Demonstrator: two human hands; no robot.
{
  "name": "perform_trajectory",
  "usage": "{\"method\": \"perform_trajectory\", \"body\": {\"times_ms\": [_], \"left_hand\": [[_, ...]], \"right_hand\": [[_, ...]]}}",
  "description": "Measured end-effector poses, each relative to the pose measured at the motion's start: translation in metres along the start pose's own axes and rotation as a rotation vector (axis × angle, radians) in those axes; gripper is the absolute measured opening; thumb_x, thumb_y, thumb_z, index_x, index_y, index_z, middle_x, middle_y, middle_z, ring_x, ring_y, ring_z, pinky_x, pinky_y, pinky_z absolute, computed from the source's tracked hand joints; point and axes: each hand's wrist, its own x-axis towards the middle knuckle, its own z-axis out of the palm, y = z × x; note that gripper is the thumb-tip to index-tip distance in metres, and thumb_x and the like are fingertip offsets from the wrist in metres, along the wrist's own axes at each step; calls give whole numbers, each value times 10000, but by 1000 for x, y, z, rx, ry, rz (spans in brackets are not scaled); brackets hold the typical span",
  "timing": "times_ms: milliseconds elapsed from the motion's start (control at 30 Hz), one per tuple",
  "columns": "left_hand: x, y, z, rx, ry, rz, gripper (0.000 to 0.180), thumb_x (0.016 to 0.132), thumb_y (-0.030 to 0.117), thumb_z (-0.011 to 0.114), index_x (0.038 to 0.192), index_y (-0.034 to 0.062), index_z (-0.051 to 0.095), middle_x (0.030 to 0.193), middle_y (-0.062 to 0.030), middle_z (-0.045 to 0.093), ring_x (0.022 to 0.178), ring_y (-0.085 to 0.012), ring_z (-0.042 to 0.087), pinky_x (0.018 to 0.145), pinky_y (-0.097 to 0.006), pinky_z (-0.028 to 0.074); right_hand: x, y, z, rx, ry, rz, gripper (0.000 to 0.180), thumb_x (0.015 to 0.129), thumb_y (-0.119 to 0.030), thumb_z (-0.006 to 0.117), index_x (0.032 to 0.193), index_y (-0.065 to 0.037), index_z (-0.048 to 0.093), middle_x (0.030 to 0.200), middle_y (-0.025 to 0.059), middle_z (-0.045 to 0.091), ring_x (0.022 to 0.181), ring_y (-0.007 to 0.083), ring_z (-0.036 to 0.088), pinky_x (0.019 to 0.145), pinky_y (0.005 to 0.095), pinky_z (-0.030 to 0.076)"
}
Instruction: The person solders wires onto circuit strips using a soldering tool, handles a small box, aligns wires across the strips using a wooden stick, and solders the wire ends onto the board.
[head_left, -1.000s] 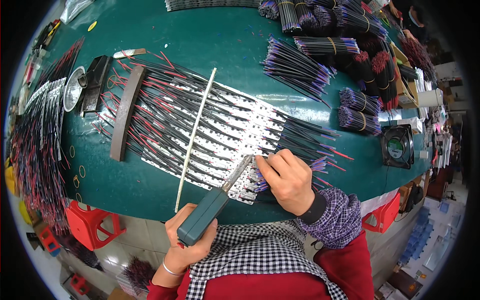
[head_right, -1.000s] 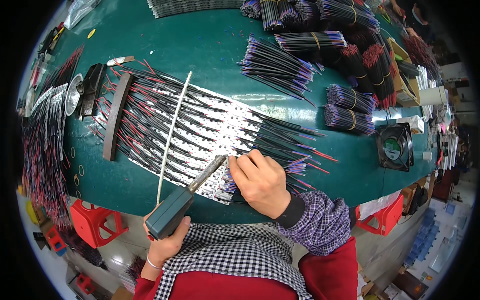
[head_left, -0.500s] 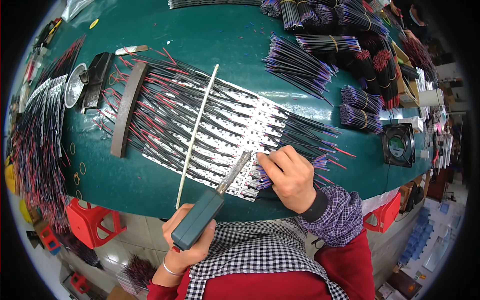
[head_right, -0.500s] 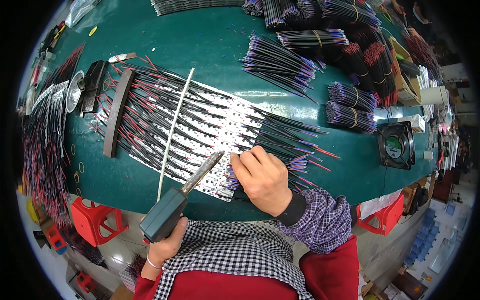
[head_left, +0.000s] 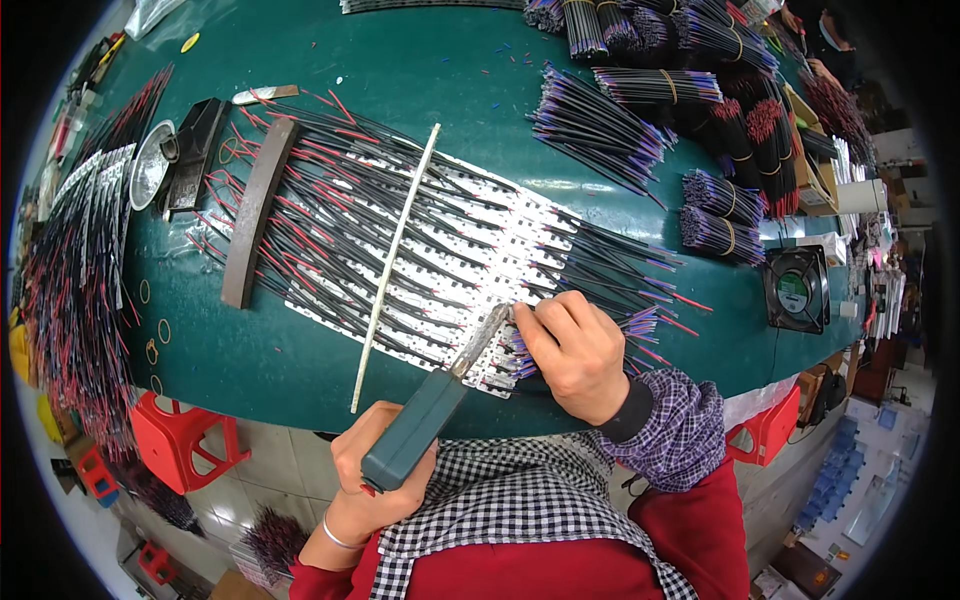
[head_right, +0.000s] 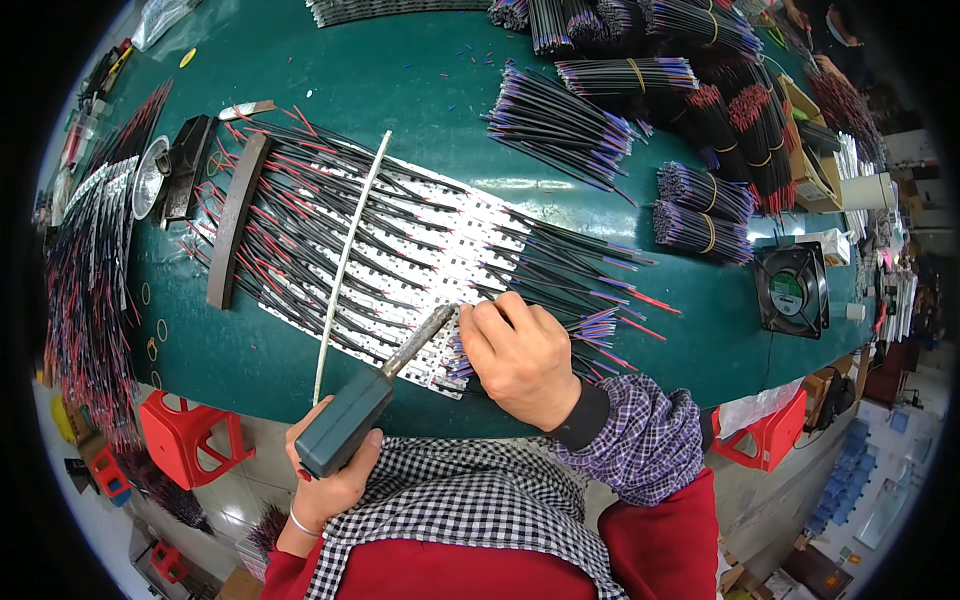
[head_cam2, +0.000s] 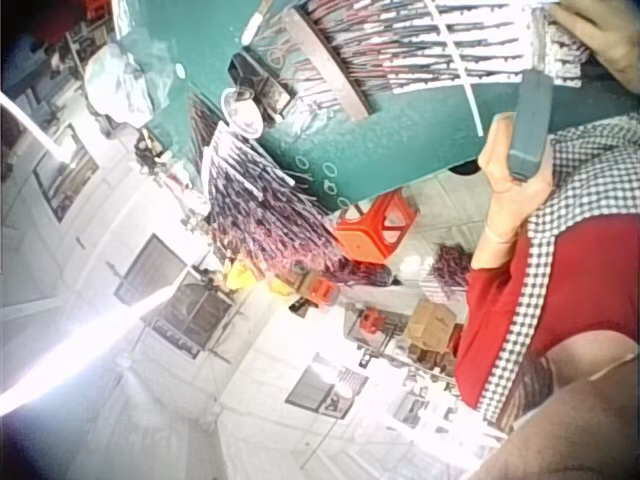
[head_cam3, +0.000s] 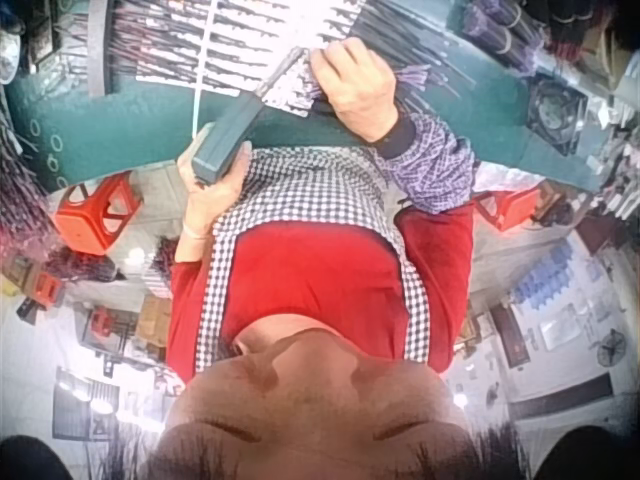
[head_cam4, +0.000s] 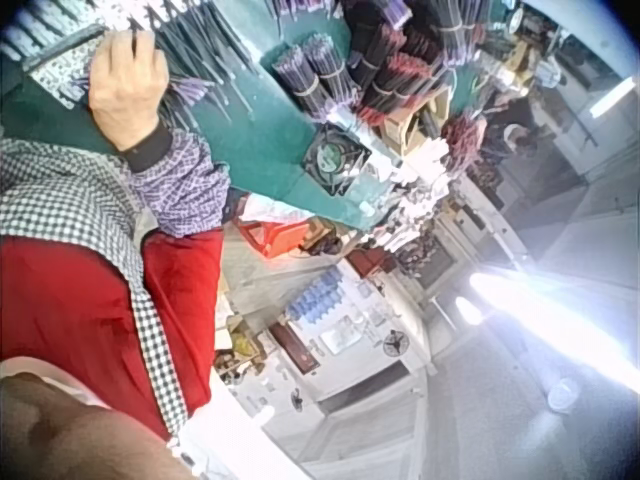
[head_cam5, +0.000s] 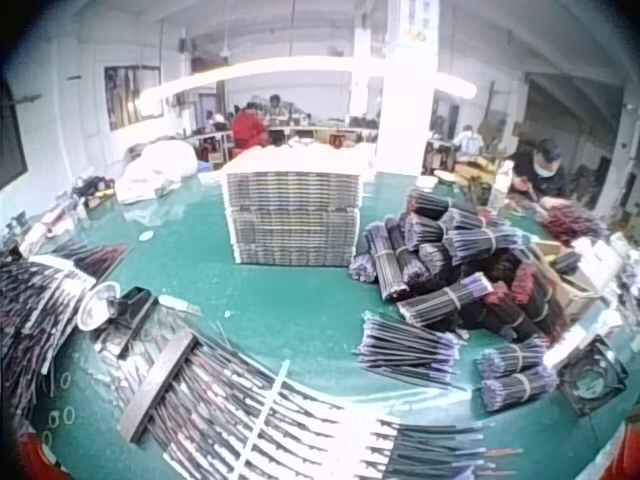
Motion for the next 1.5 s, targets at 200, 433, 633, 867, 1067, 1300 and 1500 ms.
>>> {"method": "perform_trajectory", "body": {"times_ms": [200,433,633,867,1067,1300,1500], "left_hand": [[-35,-20,-3,-17,17,-148,197,693,-55,729,889,-73,707,790,-150,663,654,-275,644,590,-331,519],[-29,-15,-2,-32,111,-51,224,688,-46,724,909,-79,711,842,-181,691,737,-313,690,649,-355,565],[-31,-15,-2,-45,161,-56,241,701,-37,734,934,-94,707,909,-201,707,778,-298,711,691,-341,573],[-33,-17,1,-88,177,-89,243,710,-43,730,947,-93,706,925,-202,709,778,-285,712,696,-328,568],[-28,-10,-2,-40,110,-81,212,700,-65,724,910,-90,706,912,-189,710,778,-289,712,691,-326,571],[-20,-7,-3,66,40,29,180,688,-83,723,867,-74,703,856,-164,690,732,-273,696,635,-321,556],[-15,-8,-1,8,57,34,167,683,-76,726,848,-60,705,834,-149,678,702,-252,683,613,-309,544]], "right_hand": [[-1,-1,-2,5,-3,2,265,740,-111,632,964,16,695,850,39,548,796,184,569,576,293,433],[2,-1,-7,11,-17,11,276,728,-96,644,973,21,696,866,50,562,804,190,578,593,302,453],[-4,-10,-30,146,68,17,448,724,-48,649,1162,20,714,881,75,540,773,211,546,644,323,462],[-8,-8,-11,122,-45,65,505,758,-25,626,1258,46,635,934,95,561,797,228,563,662,328,454],[-4,-7,-7,110,-15,13,295,745,-65,643,1025,24,674,896,69,592,806,209,590,638,326,463],[0,-5,-3,151,-26,-12,281,718,-70,627,978,32,658,877,71,569,808,220,580,659,313,507],[2,-5,-5,160,-52,-15,290,712,-68,619,979,42,653,888,76,568,815,224,575,668,315,515]]}}
